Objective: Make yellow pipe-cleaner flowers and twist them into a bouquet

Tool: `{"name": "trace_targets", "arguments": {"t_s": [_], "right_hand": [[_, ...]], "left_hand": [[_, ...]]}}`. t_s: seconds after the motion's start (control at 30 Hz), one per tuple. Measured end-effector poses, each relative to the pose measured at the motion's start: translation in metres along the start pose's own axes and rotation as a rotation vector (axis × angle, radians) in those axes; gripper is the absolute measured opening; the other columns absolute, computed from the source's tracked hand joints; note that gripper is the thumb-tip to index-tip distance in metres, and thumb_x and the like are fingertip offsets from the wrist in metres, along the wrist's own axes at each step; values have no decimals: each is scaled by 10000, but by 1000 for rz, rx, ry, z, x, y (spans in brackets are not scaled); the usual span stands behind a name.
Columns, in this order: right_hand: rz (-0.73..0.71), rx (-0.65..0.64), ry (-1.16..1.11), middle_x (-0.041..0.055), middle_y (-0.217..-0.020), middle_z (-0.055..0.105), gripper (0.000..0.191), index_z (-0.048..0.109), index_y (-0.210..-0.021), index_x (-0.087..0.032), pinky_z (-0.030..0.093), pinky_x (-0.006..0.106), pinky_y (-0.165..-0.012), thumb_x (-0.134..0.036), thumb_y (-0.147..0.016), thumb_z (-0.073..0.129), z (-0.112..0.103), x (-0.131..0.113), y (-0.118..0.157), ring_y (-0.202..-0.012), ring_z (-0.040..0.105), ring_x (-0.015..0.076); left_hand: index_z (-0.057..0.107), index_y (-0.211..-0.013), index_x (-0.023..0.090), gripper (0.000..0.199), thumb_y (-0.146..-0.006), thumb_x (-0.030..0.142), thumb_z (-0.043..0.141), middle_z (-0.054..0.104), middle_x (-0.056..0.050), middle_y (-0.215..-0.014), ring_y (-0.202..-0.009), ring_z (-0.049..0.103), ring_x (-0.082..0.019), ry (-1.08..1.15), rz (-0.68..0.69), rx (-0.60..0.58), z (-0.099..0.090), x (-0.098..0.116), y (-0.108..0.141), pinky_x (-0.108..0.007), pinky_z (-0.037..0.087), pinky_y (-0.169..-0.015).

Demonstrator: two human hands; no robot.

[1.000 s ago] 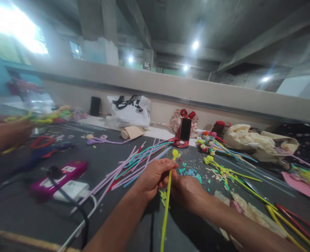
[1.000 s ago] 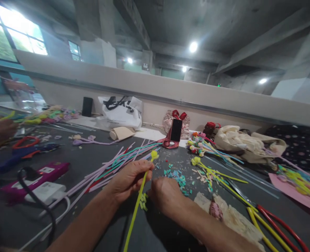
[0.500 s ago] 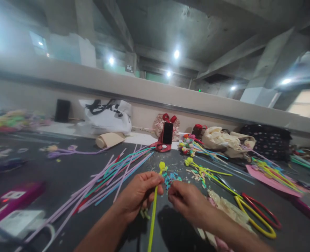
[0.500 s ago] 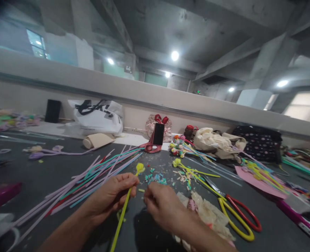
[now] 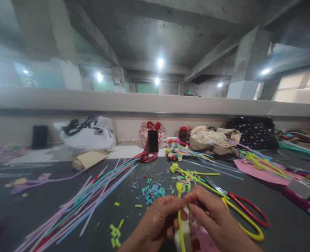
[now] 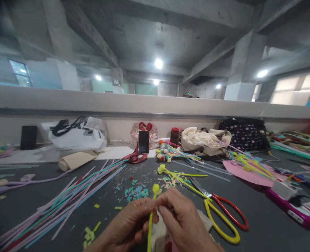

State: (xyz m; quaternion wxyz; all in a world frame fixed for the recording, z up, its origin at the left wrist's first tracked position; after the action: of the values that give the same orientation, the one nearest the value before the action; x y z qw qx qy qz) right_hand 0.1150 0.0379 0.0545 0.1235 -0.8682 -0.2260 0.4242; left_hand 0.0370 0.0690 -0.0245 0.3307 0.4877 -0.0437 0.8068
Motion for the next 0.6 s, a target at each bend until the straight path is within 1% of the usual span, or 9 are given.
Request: {"name": "trace_targets", "arguments": {"t_s": [0.07, 0.13, 0.23, 0.3, 0.37, 0.43, 0.6], "right_hand": [[-2, 27, -8, -18, -703, 523, 134, 567, -763, -191, 376, 201, -591, -145, -817, 452, -8, 4, 2, -649, 511, 115], [44, 59, -30, -25, -660, 522, 104, 564, -740, -183, 375, 197, -553, -148, -796, 484, -12, 9, 3, -606, 507, 111], [131, 64, -119, -36, -596, 550, 68, 550, -738, -172, 370, 185, -499, -151, -781, 501, -8, 16, 1, -542, 506, 102], [154, 57, -166, -36, -580, 574, 69, 543, -731, -166, 374, 181, -498, -145, -779, 500, -3, 17, -1, -531, 517, 99], [157, 79, -148, -39, -575, 572, 77, 549, -704, -164, 369, 180, -496, -142, -768, 512, 0, 17, -2, -525, 510, 95], [157, 97, -98, -42, -566, 555, 92, 560, -670, -163, 355, 182, -489, -143, -754, 527, 1, 16, -2, -520, 491, 93], [172, 89, -76, -43, -554, 545, 111, 556, -648, -159, 342, 184, -483, -136, -749, 518, 4, 19, -3, -515, 472, 92]], "left_hand": [[551, -520, 105, 310, -524, 367, 716, 476, 40, -385, -317, 387, -17, 17, -17, 9, 5, -9, -5, -122, 245, -335], [559, -532, 106, 317, -544, 387, 706, 478, 37, -389, -321, 394, -23, 31, -21, 2, 8, -15, -7, -126, 266, -341], [571, -575, 111, 289, -599, 375, 684, 480, 41, -413, -330, 397, -21, 70, -12, 17, 5, -19, -8, -124, 298, -361], [578, -613, 109, 264, -619, 352, 680, 501, 37, -462, -355, 410, -15, 91, 12, 37, 0, -19, -6, -120, 325, -390], [581, -642, 112, 248, -644, 345, 665, 507, 37, -483, -363, 404, -12, 86, 59, 59, -5, -16, -4, -116, 314, -390], [575, -638, 118, 255, -664, 362, 644, 494, 41, -451, -344, 383, -14, 68, 95, 72, -9, -14, -3, -121, 278, -365], [568, -604, 113, 288, -695, 383, 606, 480, 40, -399, -303, 353, -14, -36, 142, 46, -10, -8, -1, -125, 224, -329]]}}
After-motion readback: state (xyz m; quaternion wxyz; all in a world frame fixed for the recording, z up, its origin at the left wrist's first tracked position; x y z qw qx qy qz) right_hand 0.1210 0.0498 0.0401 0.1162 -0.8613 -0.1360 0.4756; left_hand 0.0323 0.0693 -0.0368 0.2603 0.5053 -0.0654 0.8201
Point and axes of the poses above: each hand's wrist, its own y-axis away from the middle knuckle, its own z-axis out of the palm, x = y × z, the point moved 8 cm from there along -y, towards the middle knuckle
